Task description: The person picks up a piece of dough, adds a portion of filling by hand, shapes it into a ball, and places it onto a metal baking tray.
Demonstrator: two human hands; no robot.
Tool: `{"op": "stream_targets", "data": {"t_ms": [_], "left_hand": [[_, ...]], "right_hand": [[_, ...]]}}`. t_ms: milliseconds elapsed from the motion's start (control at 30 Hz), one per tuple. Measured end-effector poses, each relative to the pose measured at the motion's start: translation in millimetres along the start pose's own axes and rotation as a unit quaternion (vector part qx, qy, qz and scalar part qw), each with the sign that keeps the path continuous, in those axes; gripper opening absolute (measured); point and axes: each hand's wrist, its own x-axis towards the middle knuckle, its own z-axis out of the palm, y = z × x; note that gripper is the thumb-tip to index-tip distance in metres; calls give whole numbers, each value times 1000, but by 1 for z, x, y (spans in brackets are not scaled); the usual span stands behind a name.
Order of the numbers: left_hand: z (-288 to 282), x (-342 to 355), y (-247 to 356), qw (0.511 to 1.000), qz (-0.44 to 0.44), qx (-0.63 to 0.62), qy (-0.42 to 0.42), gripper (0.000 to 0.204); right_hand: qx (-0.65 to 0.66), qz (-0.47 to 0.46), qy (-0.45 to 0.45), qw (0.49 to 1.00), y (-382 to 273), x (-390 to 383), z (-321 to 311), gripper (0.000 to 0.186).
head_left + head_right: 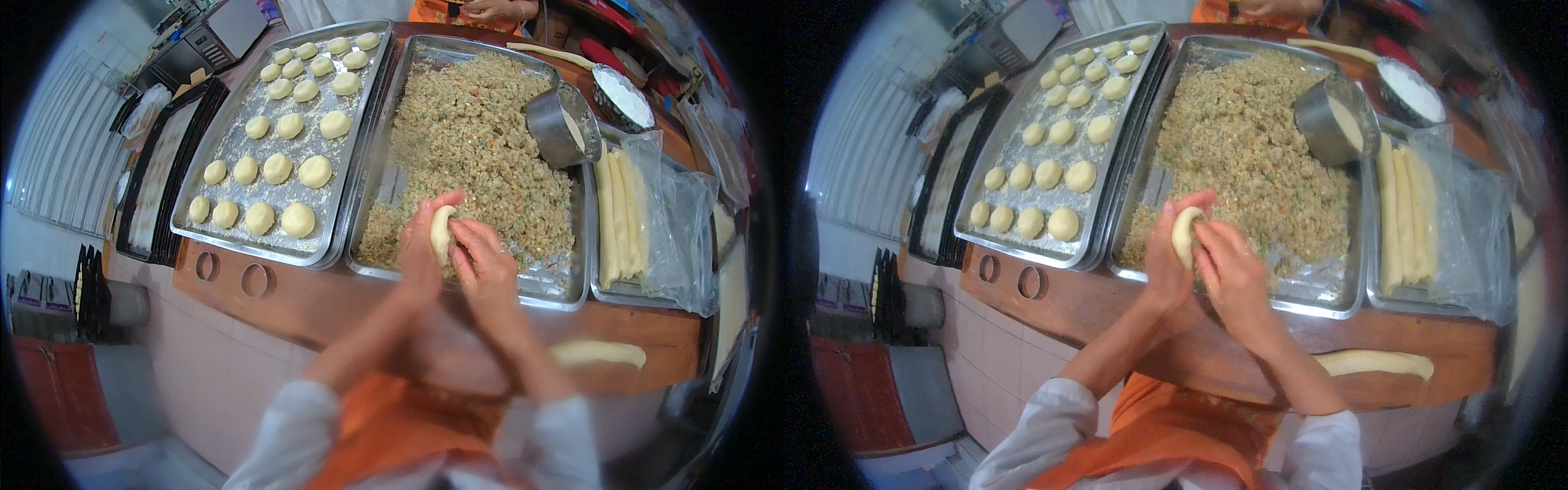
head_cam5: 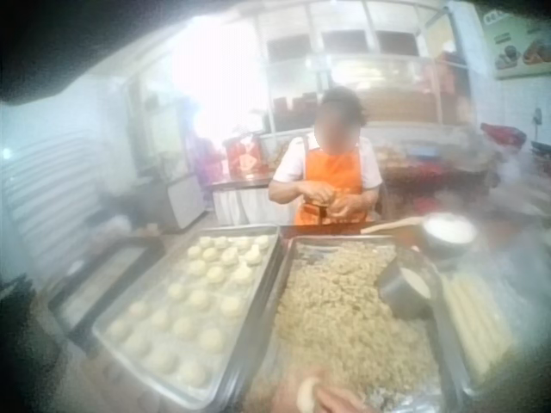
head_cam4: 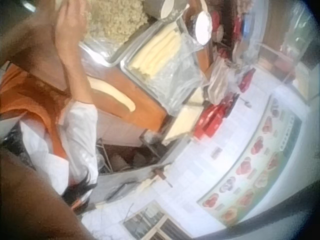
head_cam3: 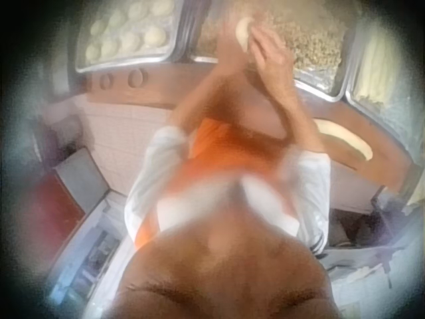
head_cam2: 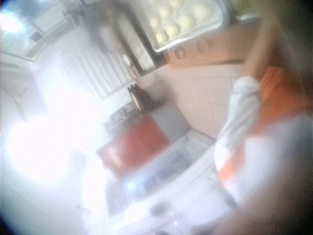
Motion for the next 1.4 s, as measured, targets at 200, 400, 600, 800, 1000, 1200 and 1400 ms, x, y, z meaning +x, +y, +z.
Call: {"op": "stream_targets", "data": {"t_ms": [200, 400, 600, 800, 1000, 1200, 1400], "left_hand": [[-2, 0, -2, 999, 39, -20, 18, 32], [5, -11, 2, 994, 67, 66, 51, 26], [-8, -7, -15, 994, 40, 85, 51, 37], [0, -17, -1, 957, 219, 190, -28, 32], [4, -6, 16, 997, 10, -60, 39, 29], [-19, 3, 3, 951, -201, -217, -85, 29], [-22, -5, 2, 951, -203, -191, -134, 26]], "right_hand": [[-63, -59, 38, 996, 3, -10, 9, 28], [113, 96, 18, 989, 9, -4, 4, 23], [22, 2, 34, 999, -4, -6, 5, 19], [308, 338, 2, 889, 9, -2, -11, 19], [267, 245, -59, 930, 13, 10, -25, 24], [140, 179, -82, 970, 11, 22, -12, 41], [250, 221, -107, 937, 13, 16, 1, 54]]}}
